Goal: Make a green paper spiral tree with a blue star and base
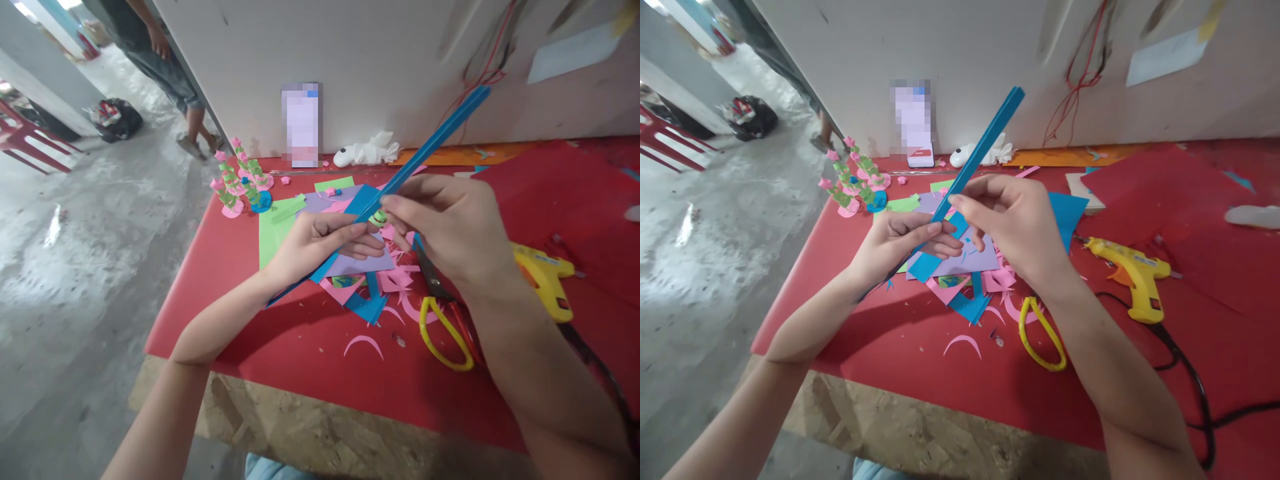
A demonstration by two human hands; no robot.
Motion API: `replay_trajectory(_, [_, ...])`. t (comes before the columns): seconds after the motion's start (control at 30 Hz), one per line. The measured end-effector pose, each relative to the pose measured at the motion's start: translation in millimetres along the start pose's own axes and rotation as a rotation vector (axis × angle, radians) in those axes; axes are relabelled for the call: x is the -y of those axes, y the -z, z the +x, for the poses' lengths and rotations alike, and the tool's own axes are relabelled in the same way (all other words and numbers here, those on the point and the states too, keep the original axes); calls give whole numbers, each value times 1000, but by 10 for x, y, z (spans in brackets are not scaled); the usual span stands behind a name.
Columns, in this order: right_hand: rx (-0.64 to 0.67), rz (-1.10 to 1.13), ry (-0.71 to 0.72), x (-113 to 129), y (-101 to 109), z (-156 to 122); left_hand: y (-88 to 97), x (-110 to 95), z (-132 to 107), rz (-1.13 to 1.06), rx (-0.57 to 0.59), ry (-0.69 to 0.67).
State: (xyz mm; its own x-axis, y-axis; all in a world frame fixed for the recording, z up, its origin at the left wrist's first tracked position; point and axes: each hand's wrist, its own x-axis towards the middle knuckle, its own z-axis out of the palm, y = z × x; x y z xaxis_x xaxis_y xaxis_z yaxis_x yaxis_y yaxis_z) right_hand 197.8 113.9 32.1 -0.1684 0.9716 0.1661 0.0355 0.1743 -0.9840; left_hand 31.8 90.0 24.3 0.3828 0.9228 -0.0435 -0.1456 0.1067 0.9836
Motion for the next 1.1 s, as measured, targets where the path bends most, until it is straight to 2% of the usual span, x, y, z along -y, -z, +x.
replay_trajectory(0.13, [113,-116,-35,37,15,-20,31,4,17,-1,50,-14])
replay_trajectory(0.33, [117,-154,17,15,15,-15,-2,-21,4,44,41,8])
replay_trajectory(0.43, [93,-149,5,-4,-9,-11,-5,-34,-9,123,23,1])
replay_trajectory(0.53, [14,-135,-64,-19,-17,-10,9,-25,-9,247,-20,-11])
replay_trajectory(0.63, [-51,-155,-69,-16,6,-9,19,-2,6,324,-52,-19])
replay_trajectory(0.87, [-87,-133,-64,78,12,-35,-15,-26,-12,305,-45,-78])
replay_trajectory(1.1, [-60,-85,-17,56,13,-46,-37,-63,-56,339,-54,-58])
